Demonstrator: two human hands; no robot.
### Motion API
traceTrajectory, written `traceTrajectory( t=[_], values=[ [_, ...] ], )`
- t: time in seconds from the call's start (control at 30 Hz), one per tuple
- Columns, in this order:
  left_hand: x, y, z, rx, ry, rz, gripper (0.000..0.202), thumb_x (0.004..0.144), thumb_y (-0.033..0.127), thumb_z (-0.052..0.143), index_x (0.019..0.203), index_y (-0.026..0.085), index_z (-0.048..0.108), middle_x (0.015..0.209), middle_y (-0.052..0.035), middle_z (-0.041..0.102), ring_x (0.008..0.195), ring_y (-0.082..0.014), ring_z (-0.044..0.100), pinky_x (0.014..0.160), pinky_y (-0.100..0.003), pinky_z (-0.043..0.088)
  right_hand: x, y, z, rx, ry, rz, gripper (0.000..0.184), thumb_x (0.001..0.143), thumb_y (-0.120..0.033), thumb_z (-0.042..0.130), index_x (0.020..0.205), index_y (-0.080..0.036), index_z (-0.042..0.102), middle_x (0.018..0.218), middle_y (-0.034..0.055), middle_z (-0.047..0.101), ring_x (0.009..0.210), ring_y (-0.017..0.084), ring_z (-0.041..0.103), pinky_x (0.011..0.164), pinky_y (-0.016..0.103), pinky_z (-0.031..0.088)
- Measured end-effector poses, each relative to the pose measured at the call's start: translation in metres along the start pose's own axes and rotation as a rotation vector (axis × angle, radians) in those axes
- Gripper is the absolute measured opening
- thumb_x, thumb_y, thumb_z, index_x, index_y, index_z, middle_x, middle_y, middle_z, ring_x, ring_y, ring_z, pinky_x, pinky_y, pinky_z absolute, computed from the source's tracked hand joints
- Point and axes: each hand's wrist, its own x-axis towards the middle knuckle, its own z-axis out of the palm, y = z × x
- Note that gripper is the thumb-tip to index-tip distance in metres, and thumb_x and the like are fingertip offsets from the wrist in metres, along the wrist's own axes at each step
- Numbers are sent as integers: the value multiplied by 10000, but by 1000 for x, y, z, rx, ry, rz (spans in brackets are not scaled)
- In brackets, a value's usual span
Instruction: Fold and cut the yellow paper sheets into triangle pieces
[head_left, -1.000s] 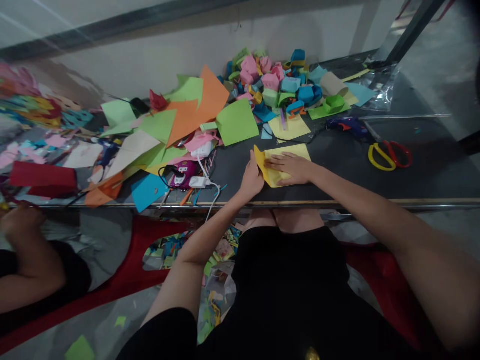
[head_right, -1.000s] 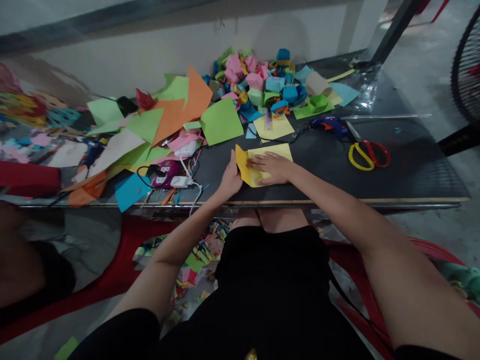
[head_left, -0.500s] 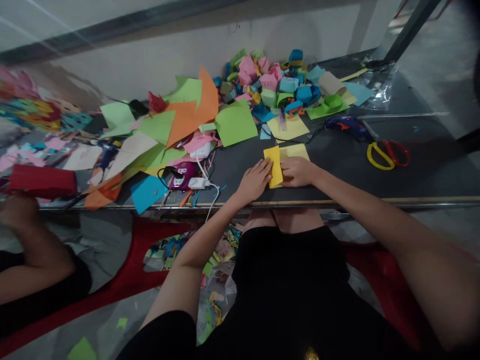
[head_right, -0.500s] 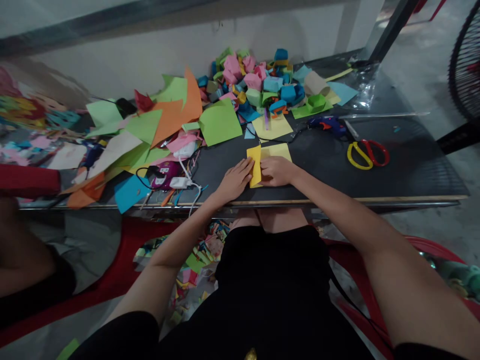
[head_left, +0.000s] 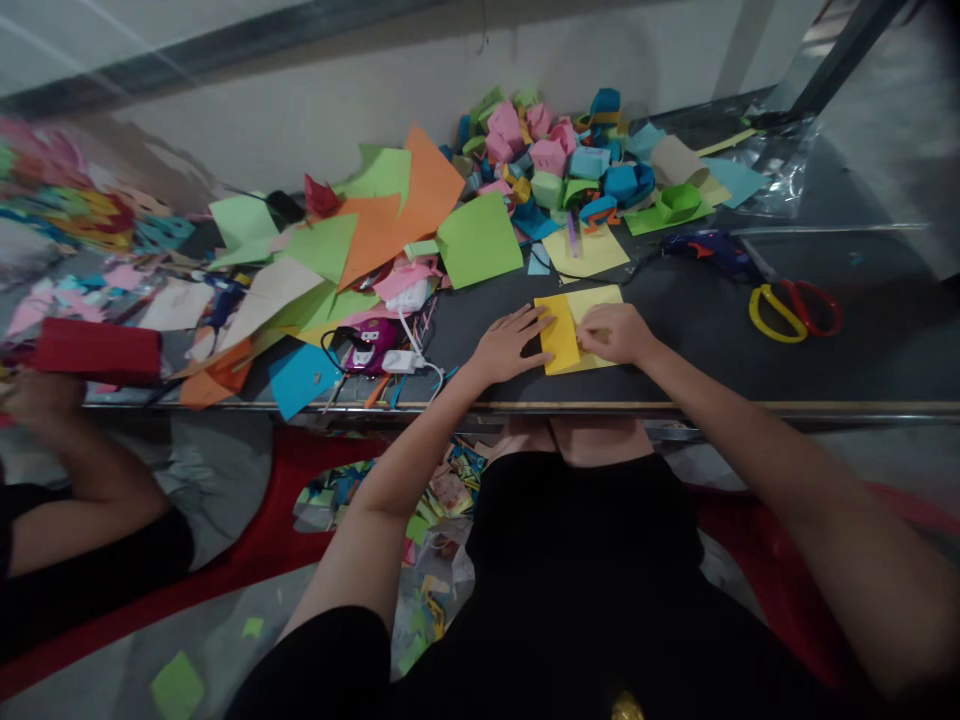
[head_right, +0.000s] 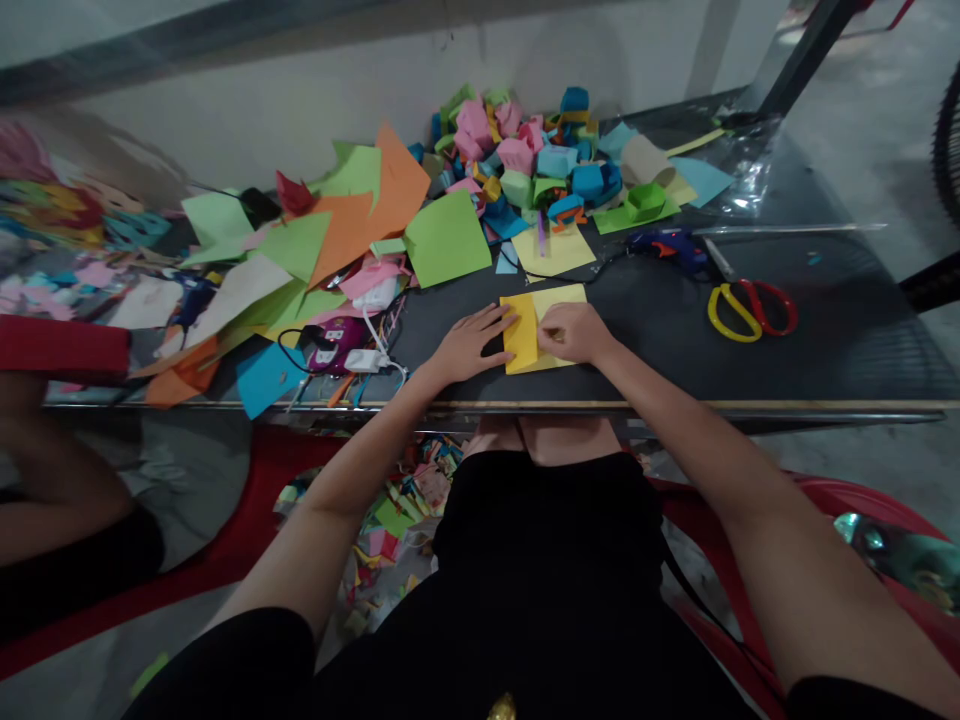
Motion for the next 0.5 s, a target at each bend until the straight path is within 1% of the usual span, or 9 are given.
traceTrajectory(
  t=[0.1, 0.17, 0.23, 0.33, 0.43, 0.5],
  values=[
    [0, 2, 0, 15, 4, -14, 826, 902, 699, 549, 1595, 283, 380, 1687, -72, 338, 1576, -320, 278, 1261, -527, 278, 1, 1, -1, -31, 144, 122, 338, 909, -363, 496, 690, -217, 708, 721, 88, 726, 718, 242, 677, 686, 365, 529],
    [0, 3, 0, 26, 0, -26, 860, 886, 704, 569, 1605, 279, 361, 1693, -74, 324, 1582, -326, 259, 1271, -523, 256, 3, 0, -2, -9, 170, 134, 316, 915, -374, 502, 746, -221, 721, 774, 88, 745, 762, 244, 686, 723, 367, 542],
    [0, 3, 0, 35, -12, -28, 898, 881, 711, 569, 1621, 267, 322, 1704, -79, 298, 1590, -329, 232, 1279, -518, 235, 6, -1, -1, 15, 147, 96, 294, 918, -372, 511, 811, -223, 741, 854, 86, 770, 850, 257, 700, 801, 385, 556],
    [0, 1, -1, 41, -56, -15, 970, 871, 739, 551, 1644, 238, 249, 1717, -91, 254, 1602, -329, 191, 1287, -509, 208, 9, -4, 0, 5, 67, 2, 300, 929, -381, 526, 878, -214, 770, 943, 95, 787, 950, 279, 703, 899, 425, 551],
    [3, -1, -3, 45, -109, -17, 1098, 815, 795, 569, 1654, 190, 203, 1726, -113, 208, 1611, -341, 139, 1299, -502, 160, 10, -4, 1, -7, -47, -108, 317, 917, -454, 581, 916, -219, 795, 997, 97, 793, 993, 295, 704, 939, 465, 538],
    [6, -2, -4, 51, -116, -31, 1194, 760, 833, 593, 1652, 148, 193, 1727, -144, 180, 1613, -354, 118, 1303, -498, 134, 10, -3, 2, -2, -79, -142, 336, 905, -495, 609, 937, -225, 807, 1028, 97, 796, 1023, 303, 706, 957, 482, 530]
  ],
)
